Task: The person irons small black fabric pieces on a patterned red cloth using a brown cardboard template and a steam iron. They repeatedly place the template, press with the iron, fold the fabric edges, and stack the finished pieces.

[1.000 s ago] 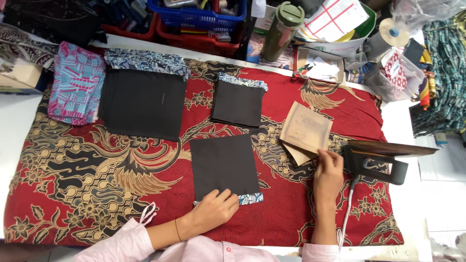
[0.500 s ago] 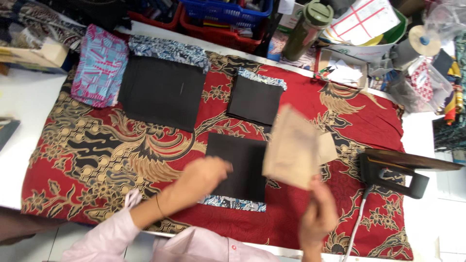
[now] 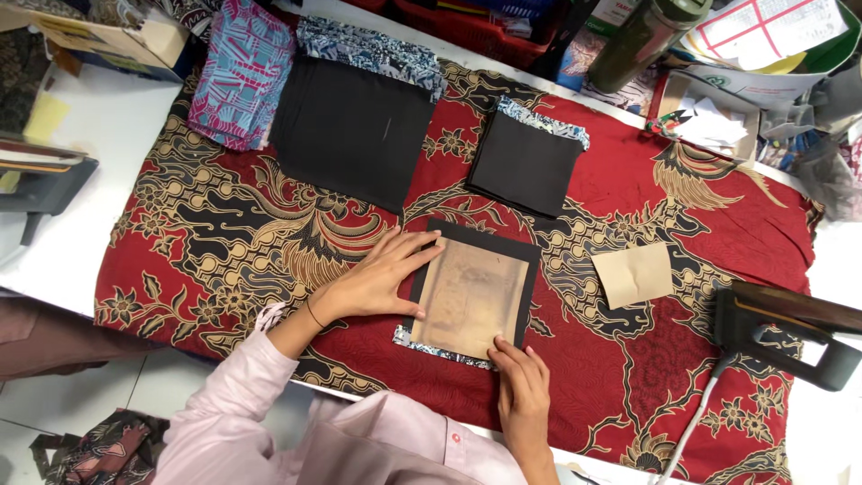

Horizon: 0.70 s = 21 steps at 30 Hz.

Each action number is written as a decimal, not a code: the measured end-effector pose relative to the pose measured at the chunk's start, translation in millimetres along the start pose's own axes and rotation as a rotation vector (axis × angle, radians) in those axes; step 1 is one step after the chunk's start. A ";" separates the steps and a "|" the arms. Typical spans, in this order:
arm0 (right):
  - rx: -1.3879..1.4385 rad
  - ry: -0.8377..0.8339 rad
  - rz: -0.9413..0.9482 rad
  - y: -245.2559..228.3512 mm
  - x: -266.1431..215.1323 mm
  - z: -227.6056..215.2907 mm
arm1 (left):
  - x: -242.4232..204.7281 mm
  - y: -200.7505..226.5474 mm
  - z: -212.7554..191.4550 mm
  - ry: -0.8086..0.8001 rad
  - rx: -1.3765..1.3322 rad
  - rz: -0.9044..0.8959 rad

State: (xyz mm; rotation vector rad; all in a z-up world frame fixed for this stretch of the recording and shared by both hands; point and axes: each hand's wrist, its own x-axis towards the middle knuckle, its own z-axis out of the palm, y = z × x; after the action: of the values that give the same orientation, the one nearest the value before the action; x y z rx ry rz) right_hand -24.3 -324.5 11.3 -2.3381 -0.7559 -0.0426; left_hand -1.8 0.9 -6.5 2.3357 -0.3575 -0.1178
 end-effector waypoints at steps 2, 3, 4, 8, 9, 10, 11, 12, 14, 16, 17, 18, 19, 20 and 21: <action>-0.010 -0.012 -0.022 2.8 1.7 -1.9 | -2.2 -2.0 1.7 -0.003 0.010 0.013; -0.015 -0.017 -0.033 3.5 1.5 -3.6 | -3.3 -2.3 1.6 -0.007 0.035 0.026; -0.021 -0.023 -0.044 4.0 1.8 -4.1 | -3.8 -2.6 1.1 -0.011 0.059 0.038; -0.107 -0.060 -0.097 3.7 0.7 -6.6 | -3.6 -0.2 1.2 -0.047 0.067 0.042; -0.126 -0.058 -0.104 2.9 1.1 -6.1 | -3.0 0.7 0.5 -0.052 0.073 0.044; -0.146 -0.055 -0.112 2.5 2.2 -6.0 | -2.5 1.9 -0.4 -0.057 0.078 0.045; -0.116 -0.065 -0.117 1.9 2.2 -6.7 | -2.3 3.3 -0.9 -0.064 0.081 0.049; -0.087 -0.075 -0.123 1.6 2.4 -8.0 | -2.4 4.2 -1.9 -0.065 0.084 0.052; -0.044 -0.092 -0.092 3.0 3.6 -12.8 | -1.5 5.8 -4.1 -0.063 0.087 0.061; -0.010 -0.101 -0.017 3.2 3.1 -16.0 | -1.7 8.2 -5.9 -0.062 0.082 0.067; -0.043 -0.070 0.005 3.6 4.4 -15.8 | -0.8 8.8 -7.3 -0.060 0.082 0.069; -0.075 -0.038 0.027 3.7 5.8 -14.7 | 0.2 9.5 -8.3 -0.065 0.085 0.066; -0.108 -0.010 0.048 4.0 6.6 -14.2 | 0.4 10.7 -8.1 -0.069 0.085 0.060; -0.126 -0.011 0.053 4.1 6.9 -13.5 | 0.7 11.4 -7.9 -0.072 0.086 0.054; -0.142 -0.016 0.059 4.0 6.8 -12.5 | -0.1 11.9 -7.6 -0.077 0.084 0.049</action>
State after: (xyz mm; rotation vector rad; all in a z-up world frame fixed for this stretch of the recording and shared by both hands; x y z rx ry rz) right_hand -14.5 -331.1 20.1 -2.4968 -0.7118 -0.0538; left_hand -3.1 -2.0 7.3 2.4082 -0.4660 -0.1719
